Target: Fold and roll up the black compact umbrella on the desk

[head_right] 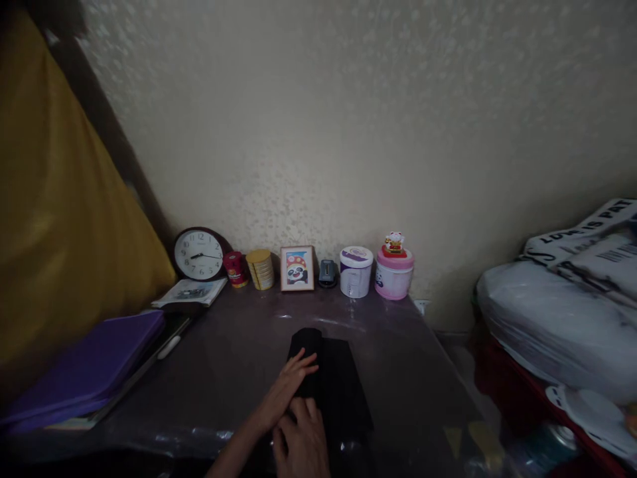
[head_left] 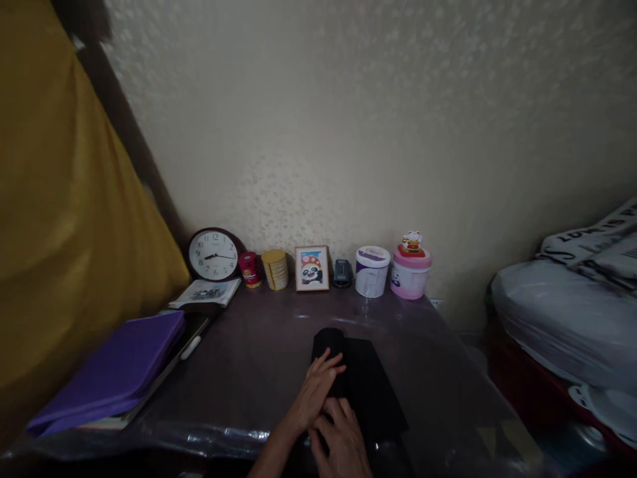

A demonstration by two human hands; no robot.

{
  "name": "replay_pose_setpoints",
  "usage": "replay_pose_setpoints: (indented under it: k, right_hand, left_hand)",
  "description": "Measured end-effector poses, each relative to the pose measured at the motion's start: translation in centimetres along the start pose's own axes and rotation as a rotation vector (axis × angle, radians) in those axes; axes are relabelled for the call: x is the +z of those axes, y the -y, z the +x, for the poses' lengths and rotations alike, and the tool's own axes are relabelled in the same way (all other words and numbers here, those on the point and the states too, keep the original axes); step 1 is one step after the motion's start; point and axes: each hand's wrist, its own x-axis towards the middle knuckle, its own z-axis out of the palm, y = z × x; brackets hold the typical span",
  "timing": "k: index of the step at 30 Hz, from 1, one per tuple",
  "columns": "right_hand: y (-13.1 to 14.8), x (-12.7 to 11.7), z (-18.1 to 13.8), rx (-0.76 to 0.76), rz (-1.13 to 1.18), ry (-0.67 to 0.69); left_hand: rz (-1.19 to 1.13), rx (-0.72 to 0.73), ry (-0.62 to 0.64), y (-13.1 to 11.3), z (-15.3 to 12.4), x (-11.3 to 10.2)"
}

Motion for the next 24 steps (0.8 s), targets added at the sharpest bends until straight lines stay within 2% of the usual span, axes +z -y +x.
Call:
replay_pose_setpoints:
  k: [6, 9, 12, 17, 20, 24]
  right_hand:
    - [-1.1, 1.7, -0.1, -0.087, 0.073, -0.164]
    - [-1.6, 2.4, -0.2, -0.080, 0.101, -0.217]
    - [-1.4, 2.2, -0.3, -0.058, 0.117, -0.202]
    - [-0.3, 0.6, -0.3, 0.002, 0.115, -0.047]
    - [0.2, -0.1, -0.3, 0.035, 0.121, -0.022]
    - [0.2, -0.3, -0.4, 0.060, 0.125, -0.011]
  left_hand:
    - [0.109, 0.036, -0.021, 2.3, 3.0, -0.4]
    - [0.133, 0.031, -0.046, 3.3, 4.2, -0.4]
    - [0.135, -0.001, -0.077, 4.3, 5.0, -0.4]
    - [0.145, -0.091, -0.157, 5.9, 5.2, -0.9]
    - [0.157, -0.162, -0.222, 5.5, 4.5, -1.7]
    - [0.132, -0.187, -0.299, 2.1, 1.6, -1.9]
